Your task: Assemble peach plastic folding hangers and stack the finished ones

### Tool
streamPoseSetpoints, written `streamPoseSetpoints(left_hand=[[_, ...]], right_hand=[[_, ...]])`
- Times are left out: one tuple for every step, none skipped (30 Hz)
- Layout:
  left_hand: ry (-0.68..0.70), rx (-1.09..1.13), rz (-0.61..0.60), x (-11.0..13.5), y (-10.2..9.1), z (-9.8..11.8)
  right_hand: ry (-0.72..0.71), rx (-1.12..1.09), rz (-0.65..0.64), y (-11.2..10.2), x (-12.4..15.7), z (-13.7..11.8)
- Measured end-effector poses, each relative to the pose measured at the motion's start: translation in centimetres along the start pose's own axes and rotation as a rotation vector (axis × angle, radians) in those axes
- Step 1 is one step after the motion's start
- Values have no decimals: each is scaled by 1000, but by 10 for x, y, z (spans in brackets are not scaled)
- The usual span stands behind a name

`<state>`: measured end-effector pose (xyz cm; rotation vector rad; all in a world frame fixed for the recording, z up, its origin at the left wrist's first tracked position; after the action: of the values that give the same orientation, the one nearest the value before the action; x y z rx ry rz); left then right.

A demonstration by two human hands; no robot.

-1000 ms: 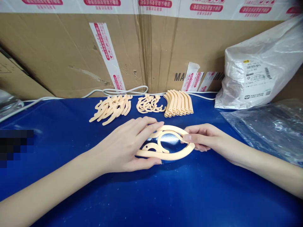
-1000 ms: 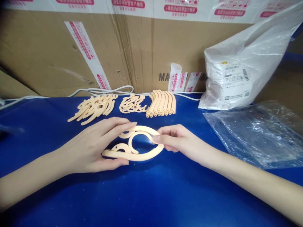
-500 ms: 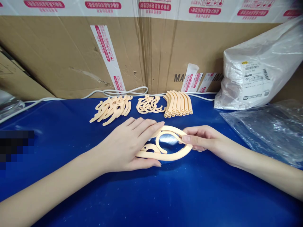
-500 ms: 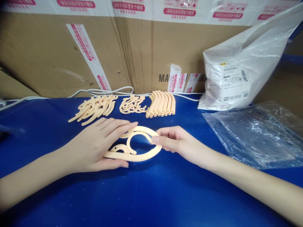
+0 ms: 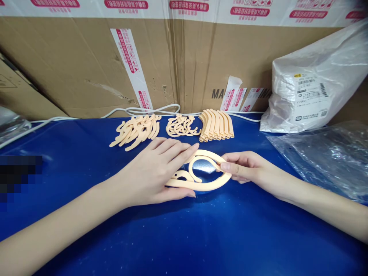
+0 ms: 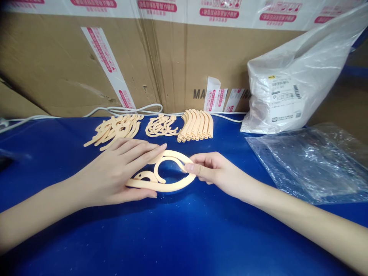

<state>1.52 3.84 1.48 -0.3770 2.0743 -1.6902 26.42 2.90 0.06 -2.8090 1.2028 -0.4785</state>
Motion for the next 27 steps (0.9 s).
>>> streamPoseSetpoints(left_hand=[[5, -7, 4, 0, 0, 0], [10, -14, 10, 0, 1, 0], [13, -20, 14, 0, 1, 0], [15, -23, 19, 0, 2, 0], [13, -22, 20, 0, 2, 0], [9, -16, 16, -1, 2, 0], [3, -5, 10, -1, 2, 0], [-3, 9, 4, -1, 2, 0], [-10, 28, -4, -1, 1, 0], [-16, 48, -12, -1, 0, 0], [-22, 69, -24, -1, 0, 0], [-29, 89, -35, -1, -1, 0], [-37, 105, -45, -1, -2, 0], [-48, 115, -53, -1, -3, 0], [-58, 122, -56, -1, -4, 0], [-67, 125, -54, -2, -5, 1], [-76, 126, -52, -2, -6, 2], [-83, 130, -50, -3, -8, 4], [-91, 138, -55, -3, -9, 4], [-101, 151, -66, -3, -11, 5], [-113, 167, -80, -3, -12, 4], [-128, 183, -93, -2, -13, 2], [-148, 198, -108, 1, -13, -1], [-172, 211, -121, 4, -13, -6], [-204, 218, -133, 9, -13, -12], [-241, 224, -153, 15, -12, -19], [-282, 230, -171, 22, -11, -26]], right_hand=[[-3, 1, 0, 0, 0, 0], [-5, 2, -1, 0, -1, 0], [-5, 1, -3, 0, -1, 0], [-5, 0, -4, 0, -1, 0], [-4, -1, -5, 0, -1, 0], [-3, -1, -6, 0, -1, 0], [-3, 2, -6, 0, -1, 0], [-4, 6, -7, 0, -1, 0], [-5, 12, -8, 0, -1, 0], [-6, 21, -10, 0, -1, -1], [-7, 28, -14, 0, -1, -1], [-9, 35, -19, 0, -1, -1], [-12, 40, -24, 0, -1, -1], [-14, 44, -29, -1, -2, -1], [-17, 47, -32, 0, -2, -1], [-19, 51, -33, 0, -2, -1], [-20, 55, -31, 0, -1, -2], [-21, 63, -27, 0, -1, -2], [-27, 74, -25, 1, 0, -3], [-37, 92, -20, 1, 1, -3], [-52, 120, -10, 0, 2, -4], [-69, 161, 7, -1, 3, -5], [-89, 212, 31, -3, 4, -5], [-104, 275, 62, -5, 5, -4], [-111, 347, 98, -9, 5, -3], [-116, 426, 132, -13, 5, -2], [-121, 509, 157, -16, 5, -1]])
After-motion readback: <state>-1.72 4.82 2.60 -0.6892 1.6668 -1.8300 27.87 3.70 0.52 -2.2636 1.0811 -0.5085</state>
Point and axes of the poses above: each hand's wrist, its own x-axis away from the middle knuckle, its own y-axis out of the palm, z = x × y, the point moved 1 cm from there along -x, towards the middle knuckle, and after that the axes turned 11 degrees about -z, right-handed, at the moved point
